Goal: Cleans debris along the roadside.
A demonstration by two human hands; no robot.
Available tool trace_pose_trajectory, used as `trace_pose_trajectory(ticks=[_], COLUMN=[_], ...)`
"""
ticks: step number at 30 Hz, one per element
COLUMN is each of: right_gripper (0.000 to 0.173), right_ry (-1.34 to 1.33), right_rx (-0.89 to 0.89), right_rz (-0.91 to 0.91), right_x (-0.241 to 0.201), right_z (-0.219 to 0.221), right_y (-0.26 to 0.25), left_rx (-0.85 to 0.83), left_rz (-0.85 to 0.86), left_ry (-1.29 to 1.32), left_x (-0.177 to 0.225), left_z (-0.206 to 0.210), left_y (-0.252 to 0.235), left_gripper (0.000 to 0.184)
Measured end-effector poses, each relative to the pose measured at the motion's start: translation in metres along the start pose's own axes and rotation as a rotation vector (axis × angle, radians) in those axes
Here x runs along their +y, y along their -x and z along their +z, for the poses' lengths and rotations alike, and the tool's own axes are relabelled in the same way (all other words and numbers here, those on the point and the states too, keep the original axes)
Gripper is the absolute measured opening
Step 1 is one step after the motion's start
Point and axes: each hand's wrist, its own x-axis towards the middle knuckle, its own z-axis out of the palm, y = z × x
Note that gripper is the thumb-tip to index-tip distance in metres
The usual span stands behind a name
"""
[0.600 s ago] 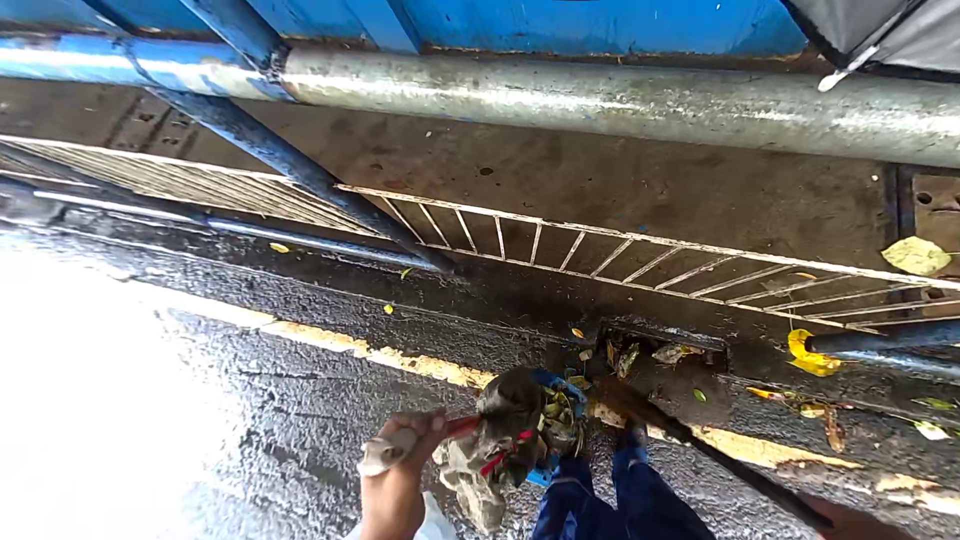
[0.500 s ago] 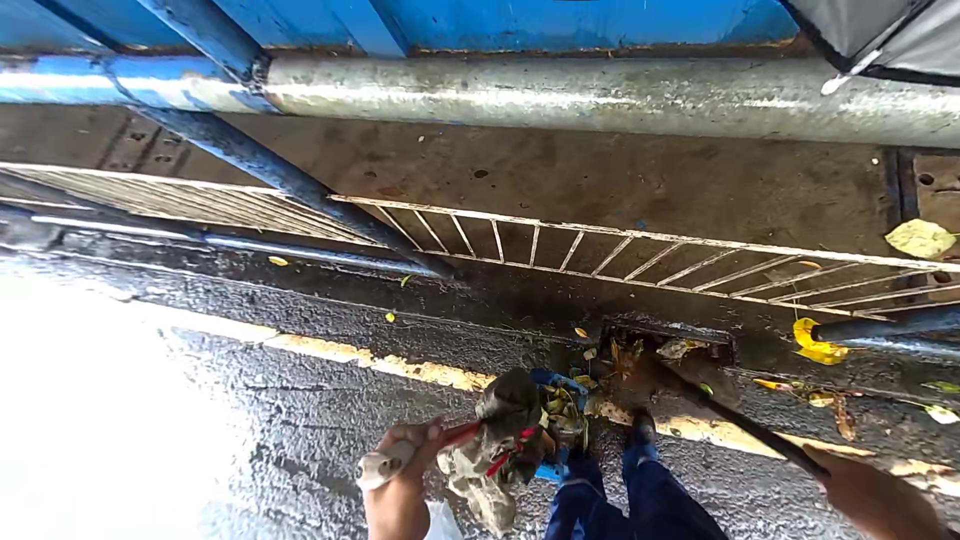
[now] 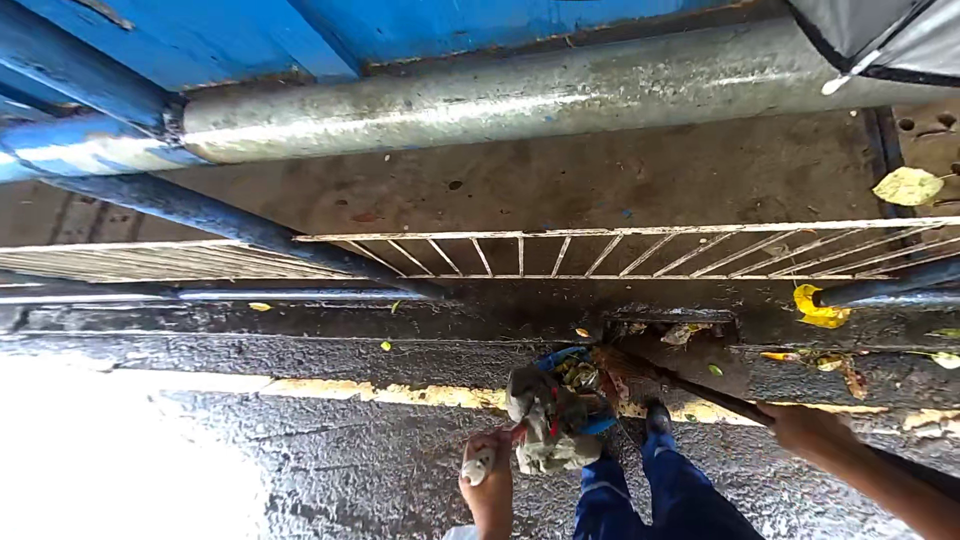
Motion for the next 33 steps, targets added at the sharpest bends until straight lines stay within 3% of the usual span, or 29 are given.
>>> trace_pose_trajectory(ticks=[3,6,8,11,15,19,22,26,29,33], right_gripper=[0.046,0.042,0.045,0.056,0.051,0.048,0.048,0.044,0.045,0.048], right_ry=[-0.032,-0.116,-0.103,-0.032,-0.016,-0.017,-0.062,-0.167,-0.003,0.093], right_rx=[0.046,0.027,-0.020,-0.095,-0.111,-0.013,0.065,0.052,0.039,0.098], right_rz=[0.084,0.147,0.092,-0.060,-0.104,-0.044,0.059,0.123,-0.074,-0.074], right_x=[0.020,-0.016,-0.050,-0.076,-0.025,0.026,0.020,-0.037,-0.052,0.017], right_z=[-0.006,0.012,0.027,0.052,0.030,-0.004,-0.003,0.019,0.017,-0.036], right_y=[-0.005,-0.048,-0.060,-0.033,0.003,0.018,-0.019,-0.106,-0.089,-0.051], left_rx=[0.003,0.005,0.020,0.026,0.019,0.030,0.045,0.049,0.061,0.060], left_rz=[0.017,0.008,-0.011,-0.015,-0.030,-0.041,-0.043,-0.060,-0.083,-0.056], left_ry=[-0.010,-0.033,-0.023,-0.004,-0.008,-0.040,-0.051,-0.093,-0.062,-0.040], left_x=[-0.010,-0.013,-0.014,-0.013,-0.010,-0.013,-0.014,-0.013,-0.012,-0.015], left_z=[-0.008,-0.008,-0.003,0.000,0.003,-0.002,-0.003,0.001,0.001,0.003], left_y=[-0.004,-0.009,-0.008,-0.010,-0.010,-0.012,-0.013,-0.008,-0.005,0.000], left_gripper=[0.013,0.013,0.012,0.011,0.011,0.011,0.011,0.010,0.011,0.013])
